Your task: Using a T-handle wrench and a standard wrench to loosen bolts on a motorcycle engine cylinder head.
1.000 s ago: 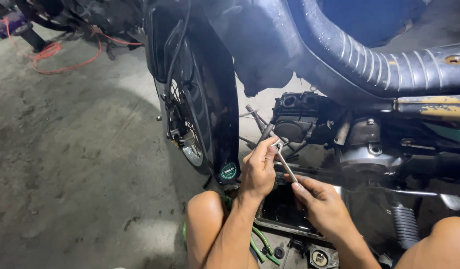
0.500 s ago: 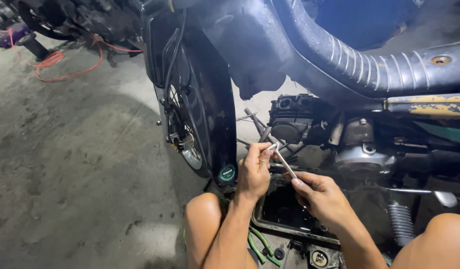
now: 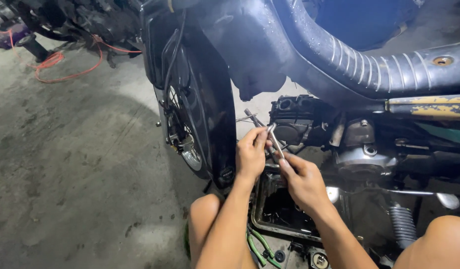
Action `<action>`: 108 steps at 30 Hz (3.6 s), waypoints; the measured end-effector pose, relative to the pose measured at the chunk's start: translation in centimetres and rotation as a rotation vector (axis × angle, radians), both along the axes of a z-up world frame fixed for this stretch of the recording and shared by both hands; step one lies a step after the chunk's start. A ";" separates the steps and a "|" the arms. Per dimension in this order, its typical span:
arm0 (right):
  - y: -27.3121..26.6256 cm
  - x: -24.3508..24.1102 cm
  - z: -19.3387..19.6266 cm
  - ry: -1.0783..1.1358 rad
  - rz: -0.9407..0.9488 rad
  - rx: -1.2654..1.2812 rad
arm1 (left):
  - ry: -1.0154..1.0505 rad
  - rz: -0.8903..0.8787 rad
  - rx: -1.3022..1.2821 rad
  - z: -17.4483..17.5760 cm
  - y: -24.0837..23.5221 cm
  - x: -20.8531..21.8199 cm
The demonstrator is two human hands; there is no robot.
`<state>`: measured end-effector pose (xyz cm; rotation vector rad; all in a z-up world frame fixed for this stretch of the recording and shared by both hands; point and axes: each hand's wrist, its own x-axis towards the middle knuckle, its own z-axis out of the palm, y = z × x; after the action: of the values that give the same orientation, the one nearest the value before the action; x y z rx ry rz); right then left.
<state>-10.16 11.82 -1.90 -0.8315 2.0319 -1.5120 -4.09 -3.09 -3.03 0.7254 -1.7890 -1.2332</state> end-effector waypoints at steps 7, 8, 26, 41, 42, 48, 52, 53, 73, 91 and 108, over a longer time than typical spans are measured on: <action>-6.5 -2.9 -2.3 -0.046 -0.118 -0.004 | -0.214 0.166 -0.373 -2.8 -6.5 -7.6; -7.3 -3.6 -3.1 -0.033 -0.143 0.021 | -0.310 0.101 -0.460 -3.3 -7.6 -8.4; -8.8 -4.4 -0.8 -0.211 -0.199 -0.022 | -0.406 0.092 -0.561 -7.5 -12.3 -12.2; -8.3 -4.0 0.4 -0.250 -0.207 -0.019 | -0.588 0.110 -0.570 -7.7 -12.7 -12.2; -8.2 -4.0 0.6 -0.252 -0.207 -0.021 | -0.602 0.113 -0.554 -6.9 -12.2 -12.0; -8.6 -4.0 0.3 -0.267 -0.208 -0.022 | -0.627 0.130 -0.609 -8.2 -13.5 -13.4; -9.3 -3.5 -0.4 -0.306 -0.236 -0.060 | -0.697 0.134 -0.647 -7.2 -13.3 -13.0; -9.4 -3.2 -0.3 -0.344 -0.265 -0.091 | -0.707 0.075 -0.666 -6.2 -12.8 -12.4; -8.5 -1.8 2.5 -0.174 -0.292 0.107 | -0.672 -0.288 -0.539 0.0 -12.0 -8.9; -16.8 0.2 -10.4 0.024 -0.404 0.111 | -0.779 -0.201 -0.471 -3.1 -13.7 -12.1; -11.1 -4.5 -0.8 0.075 -0.169 0.252 | -1.064 -0.208 -0.861 -0.8 -13.7 -12.2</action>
<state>-14.62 0.75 -2.67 -0.6387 2.3383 -1.2883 -16.34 -16.78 -3.87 0.7090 -2.9861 0.0206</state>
